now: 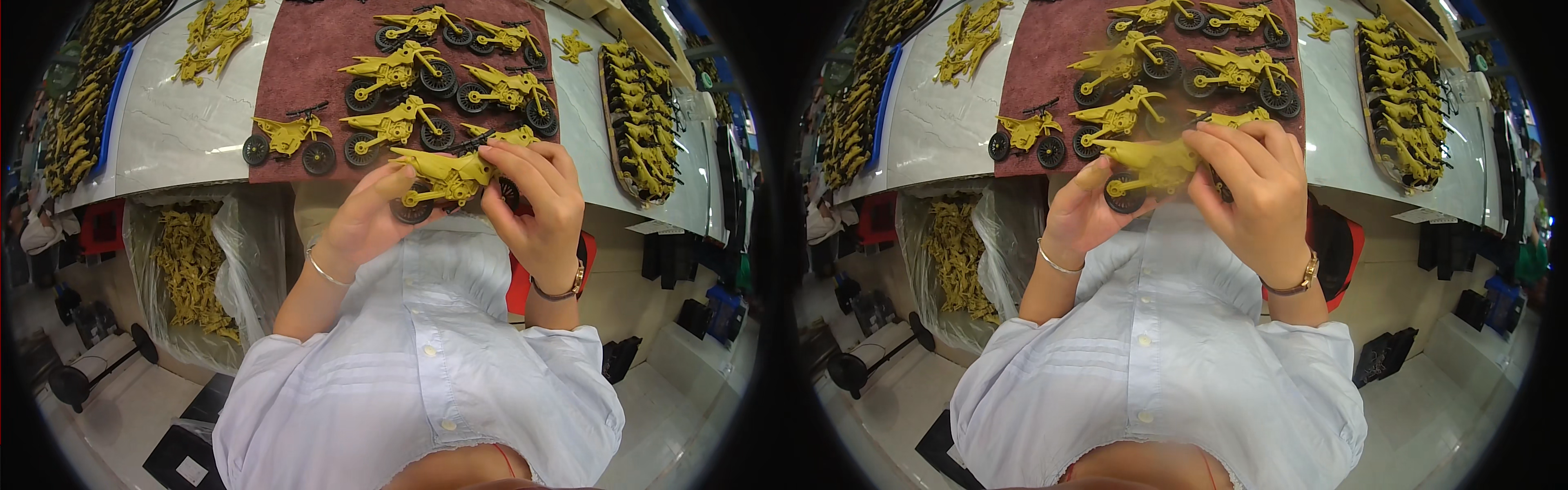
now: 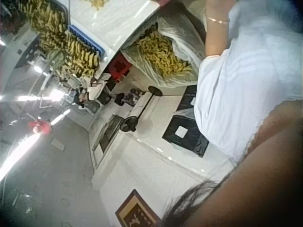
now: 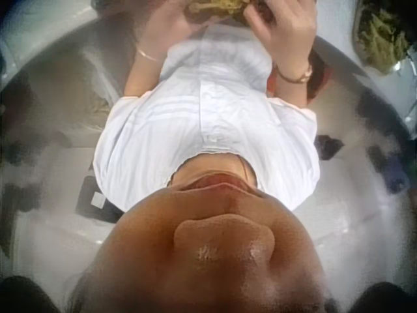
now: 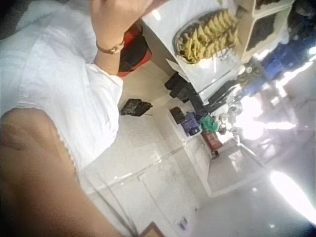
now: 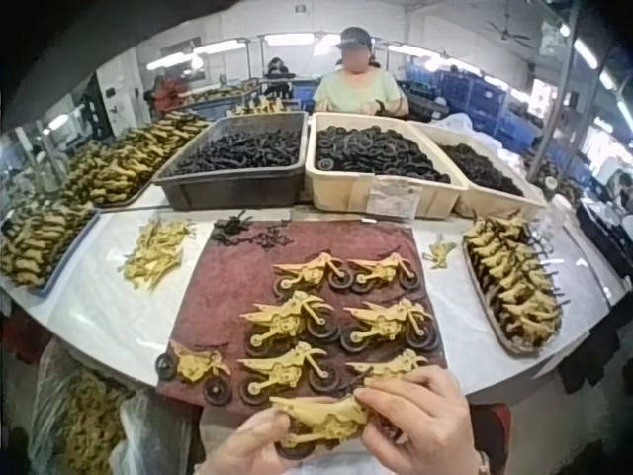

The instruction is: The person assembles small plastic toy motorcycles by hand from motorcycle parts on a workbench.

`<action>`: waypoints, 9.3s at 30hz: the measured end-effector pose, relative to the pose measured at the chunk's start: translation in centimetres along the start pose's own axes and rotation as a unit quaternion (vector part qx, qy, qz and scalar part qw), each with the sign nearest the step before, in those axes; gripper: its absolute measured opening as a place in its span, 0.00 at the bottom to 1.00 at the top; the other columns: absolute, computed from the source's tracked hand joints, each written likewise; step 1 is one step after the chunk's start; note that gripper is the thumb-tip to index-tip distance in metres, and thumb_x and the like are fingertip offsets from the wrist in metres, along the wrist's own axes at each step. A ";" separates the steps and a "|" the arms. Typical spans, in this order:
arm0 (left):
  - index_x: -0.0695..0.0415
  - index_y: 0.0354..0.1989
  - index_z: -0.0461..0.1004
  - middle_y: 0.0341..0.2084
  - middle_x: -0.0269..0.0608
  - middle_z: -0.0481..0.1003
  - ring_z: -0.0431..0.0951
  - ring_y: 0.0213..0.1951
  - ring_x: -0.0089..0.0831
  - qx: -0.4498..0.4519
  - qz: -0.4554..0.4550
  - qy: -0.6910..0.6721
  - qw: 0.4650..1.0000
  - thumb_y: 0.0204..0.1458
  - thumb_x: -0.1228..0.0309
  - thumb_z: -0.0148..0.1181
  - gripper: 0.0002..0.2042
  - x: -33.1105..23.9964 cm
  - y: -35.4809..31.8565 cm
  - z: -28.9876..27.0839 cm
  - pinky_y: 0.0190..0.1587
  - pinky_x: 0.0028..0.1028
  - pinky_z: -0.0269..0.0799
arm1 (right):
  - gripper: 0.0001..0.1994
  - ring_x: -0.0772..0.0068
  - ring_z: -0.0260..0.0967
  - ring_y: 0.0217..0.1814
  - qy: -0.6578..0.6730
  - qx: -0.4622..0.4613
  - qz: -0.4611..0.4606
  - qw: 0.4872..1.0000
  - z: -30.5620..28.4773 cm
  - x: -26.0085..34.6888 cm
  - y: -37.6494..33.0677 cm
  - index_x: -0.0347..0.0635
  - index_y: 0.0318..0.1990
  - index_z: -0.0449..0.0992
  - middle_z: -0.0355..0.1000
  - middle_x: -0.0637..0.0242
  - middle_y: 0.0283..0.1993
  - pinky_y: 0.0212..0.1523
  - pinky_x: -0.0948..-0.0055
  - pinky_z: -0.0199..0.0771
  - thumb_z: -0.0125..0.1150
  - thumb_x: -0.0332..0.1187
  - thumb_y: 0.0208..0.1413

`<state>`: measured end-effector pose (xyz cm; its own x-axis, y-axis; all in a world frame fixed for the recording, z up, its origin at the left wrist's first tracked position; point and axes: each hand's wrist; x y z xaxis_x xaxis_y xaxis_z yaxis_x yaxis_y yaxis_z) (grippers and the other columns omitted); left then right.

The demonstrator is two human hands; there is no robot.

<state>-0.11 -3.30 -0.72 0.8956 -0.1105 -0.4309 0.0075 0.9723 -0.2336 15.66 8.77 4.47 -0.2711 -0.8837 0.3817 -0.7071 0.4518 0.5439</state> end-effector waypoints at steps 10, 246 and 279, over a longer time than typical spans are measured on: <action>0.59 0.54 0.62 0.48 0.38 0.67 0.67 0.49 0.24 0.016 0.000 0.052 0.999 0.56 0.67 0.49 0.18 0.0 0.3 0.7 0.47 0.27 0.65 | 0.16 0.66 0.66 0.38 -0.029 0.019 0.011 0.999 -0.4 -0.1 -0.4 0.43 0.35 0.76 0.73 0.69 0.37 0.37 0.70 0.63 0.60 0.23 0.32; 0.60 0.54 0.60 0.51 0.49 0.65 0.69 0.52 0.39 -0.066 0.063 0.042 0.995 0.61 0.58 0.30 0.21 -1.7 0.6 -0.8 0.51 0.44 0.68 | 0.14 0.58 0.69 0.40 0.126 -0.051 0.008 0.991 2.0 0.1 -0.2 0.36 0.35 0.76 0.71 0.58 0.39 0.41 0.67 0.69 0.65 0.21 0.35; 0.60 0.40 0.72 0.35 0.34 0.73 0.71 0.38 0.18 -0.090 0.136 0.318 0.934 0.49 0.70 0.60 0.11 -0.3 1.7 0.4 0.41 0.20 0.66 | 0.14 0.58 0.69 0.42 0.112 -0.014 0.001 0.994 2.0 -0.9 -1.5 0.36 0.35 0.76 0.71 0.59 0.41 0.42 0.66 0.69 0.64 0.20 0.36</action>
<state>-0.14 -1.51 -0.64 0.4079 -0.0200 -0.9128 -0.3082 0.9381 -0.1582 15.69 8.67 1.79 -0.1173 -0.8345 0.5383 -0.6880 0.4592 0.5619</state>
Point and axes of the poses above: each hand's wrist, its own y-axis towards the middle knuckle, its own z-axis out of the palm, x = y × z
